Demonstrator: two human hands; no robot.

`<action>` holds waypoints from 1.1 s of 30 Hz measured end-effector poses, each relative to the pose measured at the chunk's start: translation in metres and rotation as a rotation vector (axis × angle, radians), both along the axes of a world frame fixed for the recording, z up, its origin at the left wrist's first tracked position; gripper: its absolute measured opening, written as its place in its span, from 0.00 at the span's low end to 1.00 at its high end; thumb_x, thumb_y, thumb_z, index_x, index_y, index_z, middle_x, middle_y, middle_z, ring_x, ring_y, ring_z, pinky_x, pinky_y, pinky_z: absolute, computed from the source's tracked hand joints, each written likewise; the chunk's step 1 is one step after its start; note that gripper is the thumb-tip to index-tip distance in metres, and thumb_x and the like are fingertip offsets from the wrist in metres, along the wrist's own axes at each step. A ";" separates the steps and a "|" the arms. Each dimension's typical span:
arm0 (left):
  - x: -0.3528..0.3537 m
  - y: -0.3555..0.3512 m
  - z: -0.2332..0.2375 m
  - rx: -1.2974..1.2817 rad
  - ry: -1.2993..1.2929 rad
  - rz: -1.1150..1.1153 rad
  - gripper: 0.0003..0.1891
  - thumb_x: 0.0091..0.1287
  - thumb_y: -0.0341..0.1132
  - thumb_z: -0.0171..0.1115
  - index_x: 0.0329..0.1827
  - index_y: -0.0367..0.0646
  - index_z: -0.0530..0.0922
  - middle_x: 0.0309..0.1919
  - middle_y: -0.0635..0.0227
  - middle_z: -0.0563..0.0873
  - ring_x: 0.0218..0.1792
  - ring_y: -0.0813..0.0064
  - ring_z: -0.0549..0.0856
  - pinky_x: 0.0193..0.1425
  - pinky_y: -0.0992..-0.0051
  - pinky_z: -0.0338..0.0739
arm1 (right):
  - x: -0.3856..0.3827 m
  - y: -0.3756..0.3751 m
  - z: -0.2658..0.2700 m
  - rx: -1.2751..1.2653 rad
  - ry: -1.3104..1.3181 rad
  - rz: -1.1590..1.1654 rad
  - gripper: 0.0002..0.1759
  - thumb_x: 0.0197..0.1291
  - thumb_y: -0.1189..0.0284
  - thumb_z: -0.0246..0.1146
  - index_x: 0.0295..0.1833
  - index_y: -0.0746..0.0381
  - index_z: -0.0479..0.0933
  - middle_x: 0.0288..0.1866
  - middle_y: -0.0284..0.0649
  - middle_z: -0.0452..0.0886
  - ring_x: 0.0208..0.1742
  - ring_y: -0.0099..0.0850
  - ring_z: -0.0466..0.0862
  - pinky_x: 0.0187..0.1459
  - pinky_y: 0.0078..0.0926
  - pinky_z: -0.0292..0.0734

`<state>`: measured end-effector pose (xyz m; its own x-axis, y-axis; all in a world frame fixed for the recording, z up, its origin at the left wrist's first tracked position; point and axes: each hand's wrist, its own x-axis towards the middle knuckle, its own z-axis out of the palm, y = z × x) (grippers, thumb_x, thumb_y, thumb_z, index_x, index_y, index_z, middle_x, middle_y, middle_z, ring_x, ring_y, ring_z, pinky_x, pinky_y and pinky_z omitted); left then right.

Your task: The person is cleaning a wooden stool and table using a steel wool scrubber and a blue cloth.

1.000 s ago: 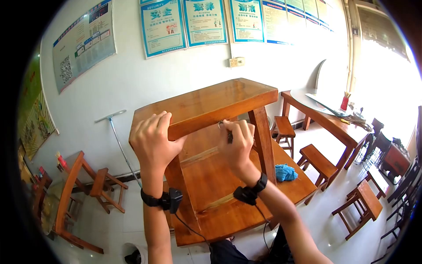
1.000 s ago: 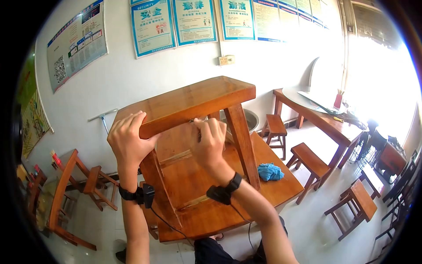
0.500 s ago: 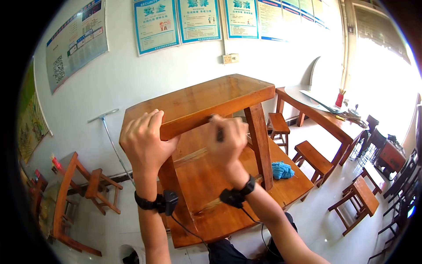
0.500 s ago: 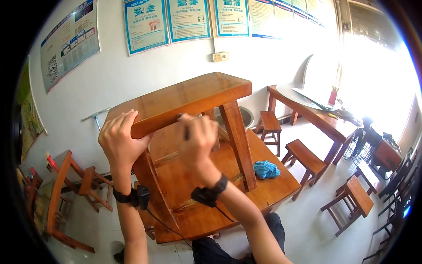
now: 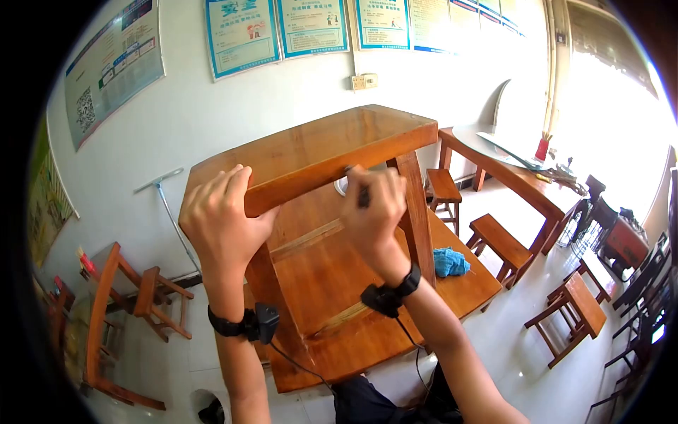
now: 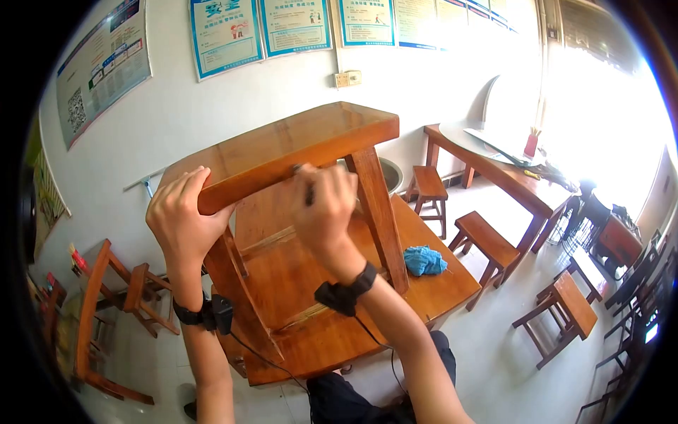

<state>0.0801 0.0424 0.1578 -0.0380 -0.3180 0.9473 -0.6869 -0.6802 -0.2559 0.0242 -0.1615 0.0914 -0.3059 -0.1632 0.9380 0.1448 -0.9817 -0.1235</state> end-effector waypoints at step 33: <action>0.008 0.006 -0.001 0.069 0.019 0.063 0.28 0.45 0.42 0.89 0.52 0.48 0.90 0.46 0.69 0.95 0.45 0.63 0.93 0.50 0.66 0.86 | -0.118 -0.117 -0.057 0.320 0.391 0.276 0.04 0.61 0.80 0.75 0.42 0.66 0.88 0.34 0.43 0.84 0.33 0.33 0.83 0.36 0.29 0.76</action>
<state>0.0884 0.0483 0.1566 0.0024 -0.3838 0.9234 -0.6486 -0.7035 -0.2907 -0.0940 -0.2789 0.0342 0.1478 -0.4822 0.8635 0.2738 -0.8190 -0.5042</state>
